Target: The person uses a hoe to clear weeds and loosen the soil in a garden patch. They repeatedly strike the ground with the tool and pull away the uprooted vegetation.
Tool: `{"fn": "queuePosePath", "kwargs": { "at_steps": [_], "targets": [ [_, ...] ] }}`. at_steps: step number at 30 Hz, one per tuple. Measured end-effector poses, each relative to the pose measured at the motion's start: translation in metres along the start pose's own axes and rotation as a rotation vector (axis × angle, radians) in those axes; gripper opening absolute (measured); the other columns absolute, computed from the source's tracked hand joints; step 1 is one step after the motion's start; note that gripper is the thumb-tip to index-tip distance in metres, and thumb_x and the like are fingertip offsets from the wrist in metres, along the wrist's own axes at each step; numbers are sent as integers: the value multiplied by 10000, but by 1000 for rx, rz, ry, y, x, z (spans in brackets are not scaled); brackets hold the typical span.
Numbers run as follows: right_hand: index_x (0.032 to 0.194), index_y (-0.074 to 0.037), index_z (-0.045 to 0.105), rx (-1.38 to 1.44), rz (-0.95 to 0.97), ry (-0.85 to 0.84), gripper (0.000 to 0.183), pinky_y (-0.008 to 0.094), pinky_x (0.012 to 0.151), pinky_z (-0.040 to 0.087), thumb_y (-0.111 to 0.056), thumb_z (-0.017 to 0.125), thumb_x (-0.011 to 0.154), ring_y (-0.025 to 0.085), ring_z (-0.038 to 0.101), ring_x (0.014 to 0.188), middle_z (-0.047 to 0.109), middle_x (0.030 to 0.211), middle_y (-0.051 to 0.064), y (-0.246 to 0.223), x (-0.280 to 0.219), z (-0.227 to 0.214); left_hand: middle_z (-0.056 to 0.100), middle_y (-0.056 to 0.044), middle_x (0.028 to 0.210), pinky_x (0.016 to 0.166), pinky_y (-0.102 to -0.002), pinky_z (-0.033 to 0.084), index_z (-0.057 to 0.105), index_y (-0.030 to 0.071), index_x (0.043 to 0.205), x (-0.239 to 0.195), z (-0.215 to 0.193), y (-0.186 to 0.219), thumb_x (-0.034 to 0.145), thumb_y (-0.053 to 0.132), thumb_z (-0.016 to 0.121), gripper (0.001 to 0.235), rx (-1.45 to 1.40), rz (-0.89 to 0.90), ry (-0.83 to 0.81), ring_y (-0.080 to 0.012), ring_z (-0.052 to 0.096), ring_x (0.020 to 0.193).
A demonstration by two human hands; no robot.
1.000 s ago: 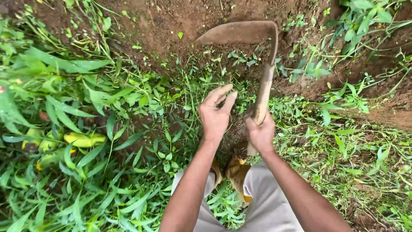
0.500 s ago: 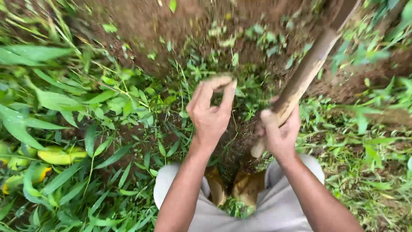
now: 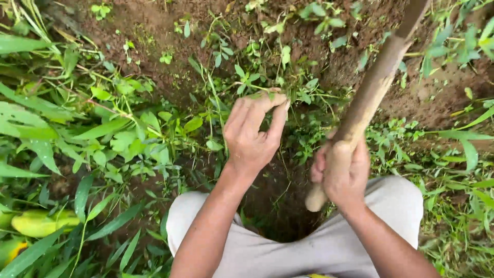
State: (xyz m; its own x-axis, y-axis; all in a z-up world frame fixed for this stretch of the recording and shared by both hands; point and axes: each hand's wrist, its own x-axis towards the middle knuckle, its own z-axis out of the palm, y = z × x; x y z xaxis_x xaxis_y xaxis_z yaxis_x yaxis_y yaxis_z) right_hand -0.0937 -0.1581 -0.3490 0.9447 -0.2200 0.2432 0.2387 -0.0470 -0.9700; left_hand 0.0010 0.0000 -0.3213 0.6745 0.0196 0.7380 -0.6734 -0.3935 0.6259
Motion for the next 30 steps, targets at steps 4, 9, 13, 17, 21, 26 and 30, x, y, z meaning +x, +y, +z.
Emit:
{"fn": "queuePosePath", "kwargs": {
  "at_steps": [4, 9, 13, 17, 21, 26, 30],
  "targets": [
    [1095, -26, 489, -52, -13, 25, 285, 199, 318, 451, -195, 259, 1088, 97, 470, 359, 485, 553, 12, -27, 9, 4, 710, -46, 870, 761, -323, 616, 703, 104, 1008, -1, 0, 1, 878, 2, 762, 175, 28, 51, 26, -184, 695, 773],
    [1032, -18, 510, -36, 5, -5, 265, 217, 306, 469, -140, 275, 1056, 112, 488, 346, 489, 524, 19, -20, -13, 14, 704, -66, 853, 715, -325, 627, 694, 91, 1006, -6, -8, 4, 895, -9, 741, 157, 47, 50, 20, -194, 702, 742],
    [1044, -26, 513, -38, 49, -31, 200, 220, 301, 448, -136, 346, 1048, 100, 506, 334, 483, 516, 10, -30, -15, 11, 700, -68, 843, 702, -329, 633, 692, 86, 1007, -1, -13, 14, 890, -14, 746, 163, 55, 51, 7, -195, 706, 724],
    [1063, -53, 491, -35, 32, 21, 149, 213, 327, 442, -106, 352, 1060, 104, 473, 366, 473, 548, -8, -36, 4, 11, 706, -68, 861, 697, -312, 644, 696, 92, 1013, 10, -16, 17, 910, -3, 727, 144, 67, 24, -56, -194, 725, 752],
    [1016, -56, 509, -116, 77, -21, 33, 215, 320, 457, -54, 519, 984, 115, 497, 333, 517, 508, 4, -46, -1, 13, 705, -65, 867, 697, -317, 647, 701, 99, 1022, 14, -11, 18, 912, 16, 726, 139, 80, 36, -102, -201, 733, 768],
    [1044, -53, 478, -93, 58, -4, 115, 225, 358, 467, 0, 550, 972, 117, 510, 356, 524, 532, 5, -49, 12, 11, 701, -76, 864, 725, -323, 636, 696, 88, 1022, 11, -20, 18, 920, 4, 717, 134, 102, 15, -117, -211, 724, 786],
    [1058, -55, 497, -128, 75, -39, 111, 209, 385, 471, -1, 544, 973, 117, 514, 386, 532, 570, 26, -45, 10, 15, 708, -81, 872, 755, -339, 632, 694, 91, 1033, 11, -30, 20, 928, 11, 716, 134, 119, -29, -102, -217, 730, 811]
  ]
}}
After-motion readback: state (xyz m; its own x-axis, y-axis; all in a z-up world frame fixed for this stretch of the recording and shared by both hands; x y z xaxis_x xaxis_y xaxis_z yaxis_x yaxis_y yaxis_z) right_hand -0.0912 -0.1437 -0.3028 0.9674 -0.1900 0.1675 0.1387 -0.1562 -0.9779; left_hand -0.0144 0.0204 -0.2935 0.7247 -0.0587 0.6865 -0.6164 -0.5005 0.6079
